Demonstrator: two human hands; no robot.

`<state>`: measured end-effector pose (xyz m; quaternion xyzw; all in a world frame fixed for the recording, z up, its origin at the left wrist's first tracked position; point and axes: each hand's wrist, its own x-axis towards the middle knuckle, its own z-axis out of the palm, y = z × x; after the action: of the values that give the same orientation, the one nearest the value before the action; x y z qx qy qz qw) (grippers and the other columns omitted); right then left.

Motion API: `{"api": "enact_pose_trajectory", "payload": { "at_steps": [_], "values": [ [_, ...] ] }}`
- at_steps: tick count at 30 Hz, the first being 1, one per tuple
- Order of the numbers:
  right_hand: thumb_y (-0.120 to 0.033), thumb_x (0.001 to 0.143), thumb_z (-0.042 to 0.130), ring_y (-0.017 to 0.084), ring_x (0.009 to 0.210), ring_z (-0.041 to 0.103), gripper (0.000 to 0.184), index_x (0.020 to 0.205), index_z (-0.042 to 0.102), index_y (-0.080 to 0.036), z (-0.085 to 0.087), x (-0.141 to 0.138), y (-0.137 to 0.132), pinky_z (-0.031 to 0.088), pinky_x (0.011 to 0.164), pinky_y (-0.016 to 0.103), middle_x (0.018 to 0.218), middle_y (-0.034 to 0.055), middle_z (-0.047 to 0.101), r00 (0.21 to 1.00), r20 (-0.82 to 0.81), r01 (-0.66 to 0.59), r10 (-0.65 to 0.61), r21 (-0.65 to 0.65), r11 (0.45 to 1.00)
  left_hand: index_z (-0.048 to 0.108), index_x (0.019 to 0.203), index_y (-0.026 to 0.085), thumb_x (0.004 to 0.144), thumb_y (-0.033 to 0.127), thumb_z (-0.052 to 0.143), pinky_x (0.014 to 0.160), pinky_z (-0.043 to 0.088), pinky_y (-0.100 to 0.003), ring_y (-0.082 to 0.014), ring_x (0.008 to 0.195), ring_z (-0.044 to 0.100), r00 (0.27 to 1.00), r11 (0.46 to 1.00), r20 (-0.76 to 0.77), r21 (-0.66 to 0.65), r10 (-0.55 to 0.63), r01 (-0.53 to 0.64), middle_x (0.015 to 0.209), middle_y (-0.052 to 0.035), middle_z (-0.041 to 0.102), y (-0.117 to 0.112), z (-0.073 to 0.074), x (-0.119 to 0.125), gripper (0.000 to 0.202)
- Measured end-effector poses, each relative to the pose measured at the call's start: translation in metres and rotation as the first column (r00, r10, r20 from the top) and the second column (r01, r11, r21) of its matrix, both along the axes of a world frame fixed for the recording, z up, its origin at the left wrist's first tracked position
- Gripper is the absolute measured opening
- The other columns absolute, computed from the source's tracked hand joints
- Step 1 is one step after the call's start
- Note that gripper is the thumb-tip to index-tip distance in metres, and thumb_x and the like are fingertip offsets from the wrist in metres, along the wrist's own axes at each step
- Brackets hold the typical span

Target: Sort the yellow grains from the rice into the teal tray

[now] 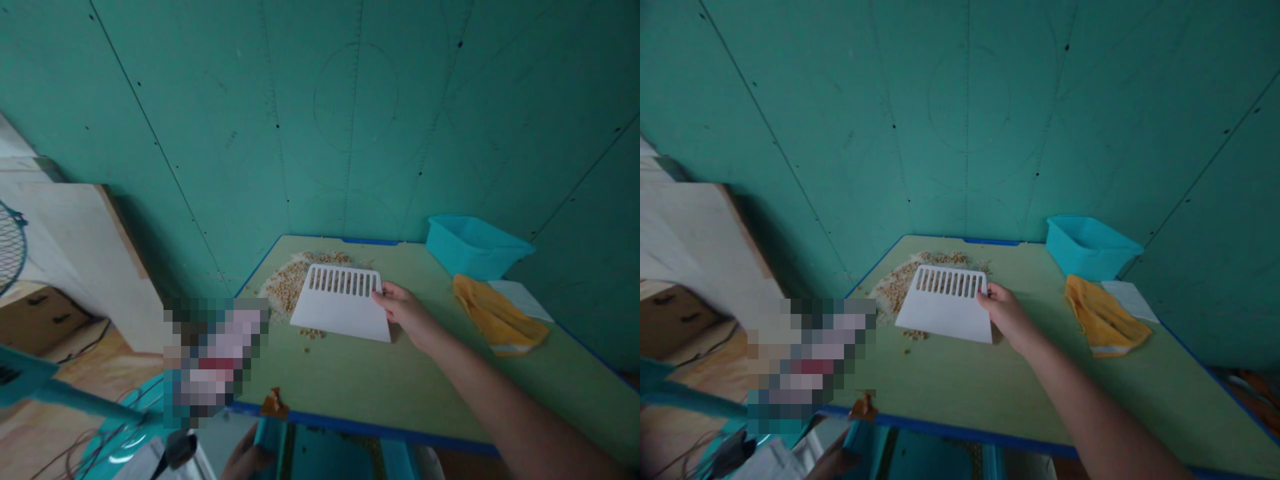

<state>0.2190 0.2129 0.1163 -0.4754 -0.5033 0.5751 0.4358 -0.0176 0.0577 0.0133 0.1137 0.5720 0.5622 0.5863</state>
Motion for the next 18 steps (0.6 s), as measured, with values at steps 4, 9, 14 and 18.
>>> {"api": "enact_pose_trajectory", "payload": {
  "at_steps": [4,9,14,18],
  "values": [
    [-0.025,0.067,0.057,0.013,0.057,0.055,0.009,0.071,0.051,-0.020,0.001,-0.001,-0.002,0.036,0.050,0.023,0.062,0.0006,0.060,1.000,-0.018,-0.010,0.010,-0.006,1.000,0.057,0.032,0.019,0.033,0.007,0.049,0.039,0.016,-0.020,-0.0052,0.027,0.030,0.997,0.997,-0.027,0.007,0.071,-0.071,0.022,0.0075,0.045,-0.001,-0.009,-0.001,0.014],
    [-0.023,0.067,0.056,0.014,0.060,0.056,0.006,0.071,0.052,-0.020,0.002,-0.002,-0.003,0.039,0.054,0.024,0.066,0.0010,0.062,1.000,-0.002,-0.001,0.001,-0.006,1.000,0.062,0.042,0.019,0.036,0.002,0.050,0.037,0.021,-0.023,-0.0076,0.029,0.032,0.993,1.000,-0.117,0.018,0.005,-0.003,0.024,0.0091,0.044,-0.002,-0.024,-0.011,0.022],
    [-0.027,0.065,0.059,0.016,0.063,0.057,0.011,0.072,0.053,-0.020,0.003,-0.002,-0.005,0.039,0.055,0.026,0.067,0.0018,0.062,0.999,0.004,-0.034,0.034,-0.005,0.999,0.067,0.048,0.017,0.036,0.001,0.050,0.037,0.021,-0.022,-0.0068,0.028,0.033,0.990,1.000,-0.141,0.015,0.008,-0.006,0.024,0.0082,0.045,-0.001,-0.030,-0.013,0.027],
    [-0.025,0.066,0.058,0.012,0.053,0.052,0.009,0.070,0.051,-0.020,0.005,-0.003,-0.006,0.036,0.050,0.023,0.060,-0.0007,0.058,0.999,-0.024,-0.043,0.043,-0.035,0.998,0.068,0.045,0.019,0.035,0.005,0.050,0.037,0.018,-0.021,-0.0063,0.027,0.032,0.995,0.999,-0.093,0.016,0.035,-0.034,0.023,0.0072,0.047,-0.001,-0.028,-0.009,0.025]
  ]
}}
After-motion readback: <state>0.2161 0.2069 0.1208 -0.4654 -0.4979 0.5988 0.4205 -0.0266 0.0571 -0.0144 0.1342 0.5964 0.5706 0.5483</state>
